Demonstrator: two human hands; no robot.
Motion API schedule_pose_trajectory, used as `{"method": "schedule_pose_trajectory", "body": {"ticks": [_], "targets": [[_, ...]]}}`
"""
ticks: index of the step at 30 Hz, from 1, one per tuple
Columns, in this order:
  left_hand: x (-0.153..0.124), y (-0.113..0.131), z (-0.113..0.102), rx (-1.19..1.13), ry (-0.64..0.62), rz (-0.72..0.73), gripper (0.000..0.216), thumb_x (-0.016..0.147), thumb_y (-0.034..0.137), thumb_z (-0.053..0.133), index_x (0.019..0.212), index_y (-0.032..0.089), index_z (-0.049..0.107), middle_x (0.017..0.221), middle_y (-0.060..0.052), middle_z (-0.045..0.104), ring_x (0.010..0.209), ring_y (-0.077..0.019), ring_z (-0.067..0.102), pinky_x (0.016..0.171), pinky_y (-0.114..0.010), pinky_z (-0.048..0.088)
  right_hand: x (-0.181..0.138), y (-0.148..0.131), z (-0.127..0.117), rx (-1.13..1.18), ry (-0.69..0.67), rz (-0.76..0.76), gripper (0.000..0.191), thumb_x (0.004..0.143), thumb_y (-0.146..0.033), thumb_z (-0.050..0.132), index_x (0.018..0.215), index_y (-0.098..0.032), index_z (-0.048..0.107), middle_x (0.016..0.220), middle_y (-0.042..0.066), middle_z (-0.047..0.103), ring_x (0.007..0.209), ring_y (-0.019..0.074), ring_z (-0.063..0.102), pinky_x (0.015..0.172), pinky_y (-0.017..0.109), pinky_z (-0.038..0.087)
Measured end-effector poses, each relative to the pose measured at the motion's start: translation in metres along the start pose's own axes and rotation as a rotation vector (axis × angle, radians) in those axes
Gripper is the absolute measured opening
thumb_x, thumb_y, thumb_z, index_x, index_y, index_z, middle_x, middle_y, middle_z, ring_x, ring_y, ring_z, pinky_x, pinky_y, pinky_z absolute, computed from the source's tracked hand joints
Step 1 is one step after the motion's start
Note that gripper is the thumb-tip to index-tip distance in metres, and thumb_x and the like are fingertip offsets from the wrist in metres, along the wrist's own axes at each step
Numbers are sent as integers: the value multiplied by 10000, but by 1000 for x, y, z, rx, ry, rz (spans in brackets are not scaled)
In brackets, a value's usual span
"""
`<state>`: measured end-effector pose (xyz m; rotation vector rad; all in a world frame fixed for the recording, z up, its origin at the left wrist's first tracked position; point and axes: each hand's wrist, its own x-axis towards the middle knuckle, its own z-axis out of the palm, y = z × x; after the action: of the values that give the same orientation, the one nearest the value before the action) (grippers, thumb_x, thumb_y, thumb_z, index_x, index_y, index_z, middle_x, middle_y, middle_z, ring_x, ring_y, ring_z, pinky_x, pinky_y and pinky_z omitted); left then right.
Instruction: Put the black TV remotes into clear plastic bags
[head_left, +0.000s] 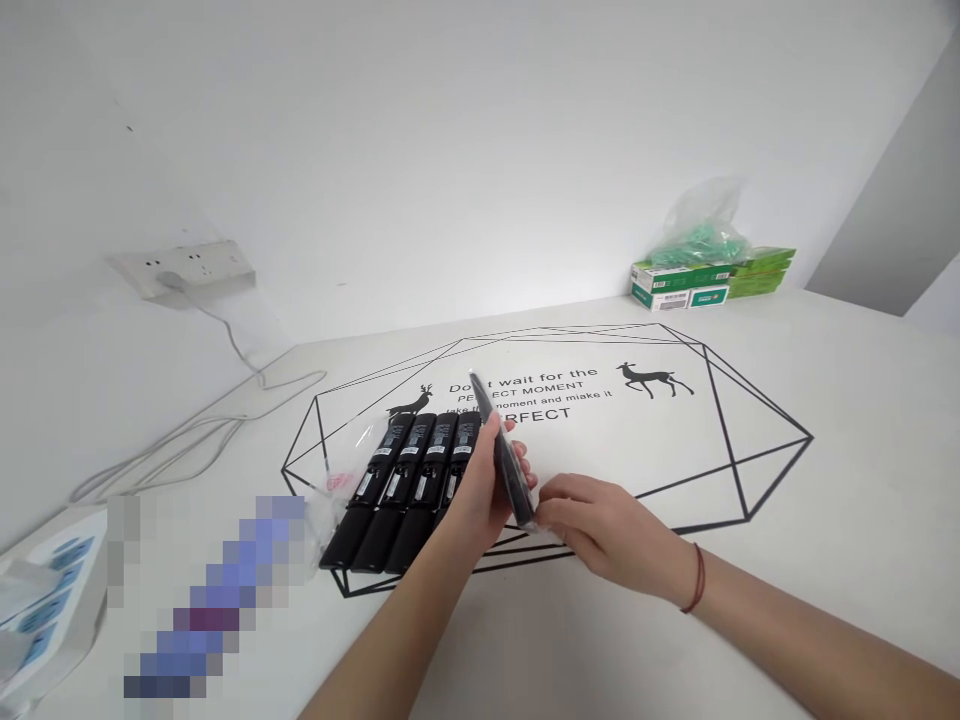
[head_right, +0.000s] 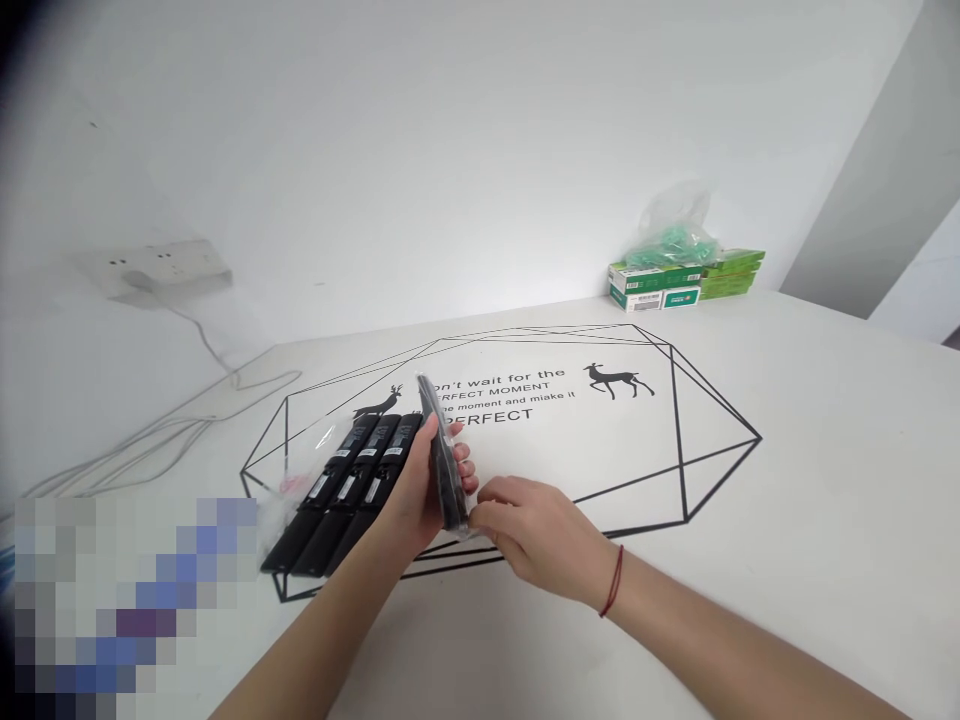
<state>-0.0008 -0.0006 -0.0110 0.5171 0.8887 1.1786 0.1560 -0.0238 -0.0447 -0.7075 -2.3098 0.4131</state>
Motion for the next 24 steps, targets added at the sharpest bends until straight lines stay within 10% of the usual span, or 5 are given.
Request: {"method": "schedule_pose_trajectory", "body": {"ticks": [11, 17, 24], "targets": [[-11, -10, 2, 556, -137, -125, 524, 730, 698, 517, 947, 221, 506, 724, 9, 565, 600, -136, 584, 513, -259, 496, 5, 9, -15, -309, 183, -47, 180, 810, -307, 639, 740, -179, 533, 742, 42, 568, 643, 166, 463, 579, 298, 394], [-14, -14, 2, 772, -310, 60, 538, 768, 717, 431, 934, 207, 471, 625, 18, 539, 511, -106, 521, 479, -225, 444, 7, 11, -26, -409, 141, -194, 317, 864, -387, 576, 628, -184, 513, 648, 11, 522, 578, 141, 408, 551, 278, 310], [-8, -14, 1, 692, -156, 211, 470, 796, 680, 435, 905, 224, 405, 715, 38, 540, 517, -85, 522, 472, -207, 420, 7, 16, -35, -304, 73, 134, 247, 883, -427, 548, 820, -190, 580, 754, 35, 597, 640, 161, 516, 576, 278, 371]]}}
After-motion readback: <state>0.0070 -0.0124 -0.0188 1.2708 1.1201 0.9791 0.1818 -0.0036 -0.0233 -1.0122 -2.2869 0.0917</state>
